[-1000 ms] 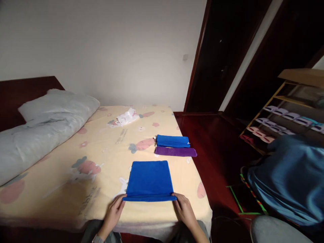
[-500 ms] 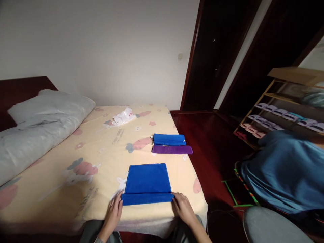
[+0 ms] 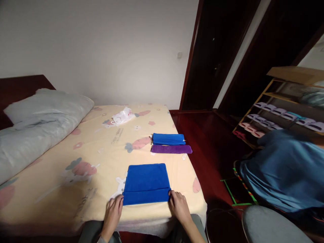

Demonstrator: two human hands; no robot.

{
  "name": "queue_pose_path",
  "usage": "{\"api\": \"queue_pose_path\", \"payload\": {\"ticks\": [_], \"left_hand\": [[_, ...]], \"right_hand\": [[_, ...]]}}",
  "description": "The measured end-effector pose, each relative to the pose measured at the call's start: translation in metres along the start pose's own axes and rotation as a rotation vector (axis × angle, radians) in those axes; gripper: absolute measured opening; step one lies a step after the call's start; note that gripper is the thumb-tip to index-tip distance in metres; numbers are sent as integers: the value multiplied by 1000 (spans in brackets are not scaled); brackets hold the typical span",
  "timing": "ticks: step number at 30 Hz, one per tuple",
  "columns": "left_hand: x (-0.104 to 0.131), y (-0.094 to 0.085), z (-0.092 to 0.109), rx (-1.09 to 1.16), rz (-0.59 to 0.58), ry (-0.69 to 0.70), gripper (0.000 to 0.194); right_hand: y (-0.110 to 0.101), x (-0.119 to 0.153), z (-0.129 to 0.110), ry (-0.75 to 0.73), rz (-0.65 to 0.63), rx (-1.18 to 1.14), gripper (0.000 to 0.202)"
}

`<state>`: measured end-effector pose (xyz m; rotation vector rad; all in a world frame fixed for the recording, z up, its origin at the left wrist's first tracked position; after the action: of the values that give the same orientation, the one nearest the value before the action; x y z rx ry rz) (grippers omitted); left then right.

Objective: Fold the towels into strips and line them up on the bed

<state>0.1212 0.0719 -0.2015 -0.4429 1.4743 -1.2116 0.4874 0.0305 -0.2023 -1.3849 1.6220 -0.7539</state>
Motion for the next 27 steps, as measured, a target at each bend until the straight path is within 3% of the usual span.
{"api": "queue_pose_path", "payload": {"ticks": [10,20,27], "left_hand": [[0,-4,1,-4,-59,55,27],[2,-2,-3,31,-33,39,29],[6,7,-5,-105,-137,125,35]], "right_hand": [[0,7,-1,-1,89,72,21],[-2,5,2,47,77,19,17],[1,8,5,44,48,-107,22]]}}
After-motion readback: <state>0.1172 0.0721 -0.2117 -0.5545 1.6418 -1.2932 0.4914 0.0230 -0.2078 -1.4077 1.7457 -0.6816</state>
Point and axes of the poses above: each hand's wrist, its own x-axis away from the middle knuckle, its own y-axis out of the palm, z = x × y, the point moved 5 cm from there along -x, towards the middle knuckle, and after that the axes turned 3 degrees about x, right-handed, at the moved point
